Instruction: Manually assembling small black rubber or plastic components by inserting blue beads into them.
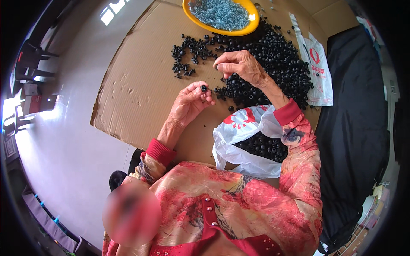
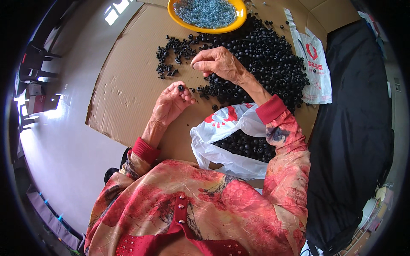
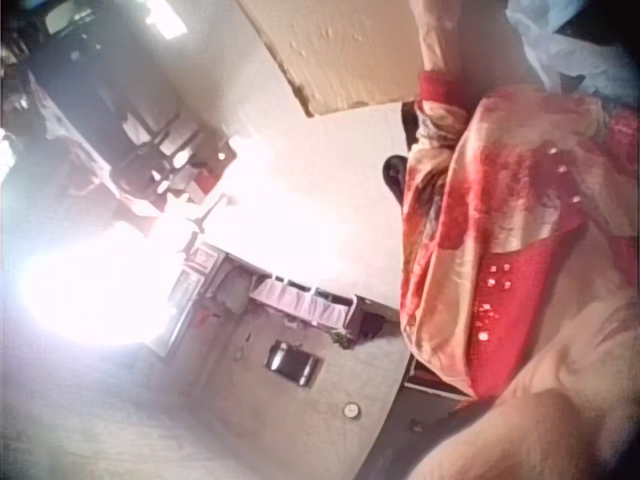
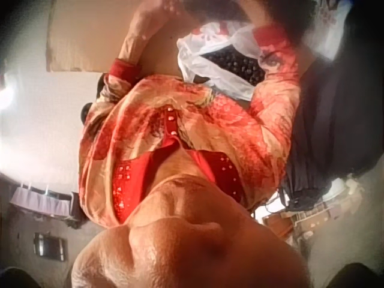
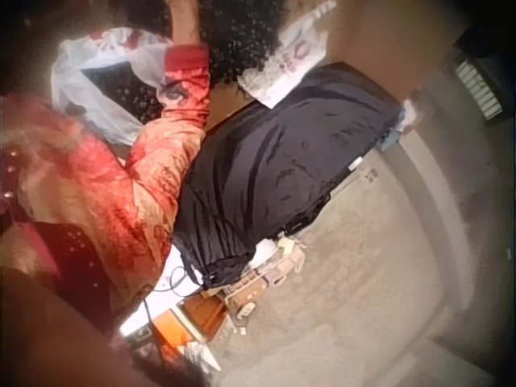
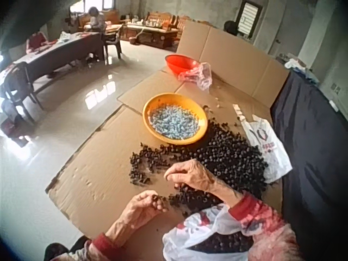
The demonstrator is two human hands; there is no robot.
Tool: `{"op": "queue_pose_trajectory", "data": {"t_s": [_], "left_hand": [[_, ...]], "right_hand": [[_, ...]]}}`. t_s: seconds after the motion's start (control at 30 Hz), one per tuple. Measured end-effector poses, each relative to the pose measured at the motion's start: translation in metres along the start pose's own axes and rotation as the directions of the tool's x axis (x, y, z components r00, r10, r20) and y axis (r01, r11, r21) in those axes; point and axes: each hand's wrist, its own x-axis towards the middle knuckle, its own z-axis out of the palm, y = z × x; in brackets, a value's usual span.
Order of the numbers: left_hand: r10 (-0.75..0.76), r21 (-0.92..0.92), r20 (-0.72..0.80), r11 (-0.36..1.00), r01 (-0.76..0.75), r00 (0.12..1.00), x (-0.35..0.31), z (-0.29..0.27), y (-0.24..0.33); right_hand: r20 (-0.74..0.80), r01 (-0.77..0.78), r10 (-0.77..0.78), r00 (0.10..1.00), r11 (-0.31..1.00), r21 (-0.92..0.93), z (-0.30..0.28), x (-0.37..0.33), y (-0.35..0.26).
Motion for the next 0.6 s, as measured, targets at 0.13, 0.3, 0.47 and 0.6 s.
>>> {"op": "queue_pose_trajectory", "data": {"t_s": [0.13, 0.3, 0.47, 0.6], "left_hand": [[0.058, -0.072, 0.011, 0.996, -0.057, 0.998, 0.009, 0.018, 0.001], [0.100, -0.090, 0.112, 0.992, -0.090, 0.989, 0.028, 0.067, 0.015], [0.184, -0.015, 0.115, 0.983, -0.184, 0.976, 0.029, 0.096, 0.023], [0.219, 0.017, 0.152, 0.974, -0.224, 0.964, 0.026, 0.112, 0.021]], "right_hand": [[-0.024, 0.093, -0.090, 0.996, 0.982, 0.166, 0.001, -0.013, -0.011], [-0.093, 0.264, -0.253, 0.963, 0.956, 0.129, -0.007, -0.028, -0.039], [-0.197, 0.470, -0.462, 0.864, 0.883, -0.012, -0.008, -0.041, -0.058], [-0.200, 0.538, -0.559, 0.805, 0.829, -0.151, -0.005, -0.052, -0.067]]}}
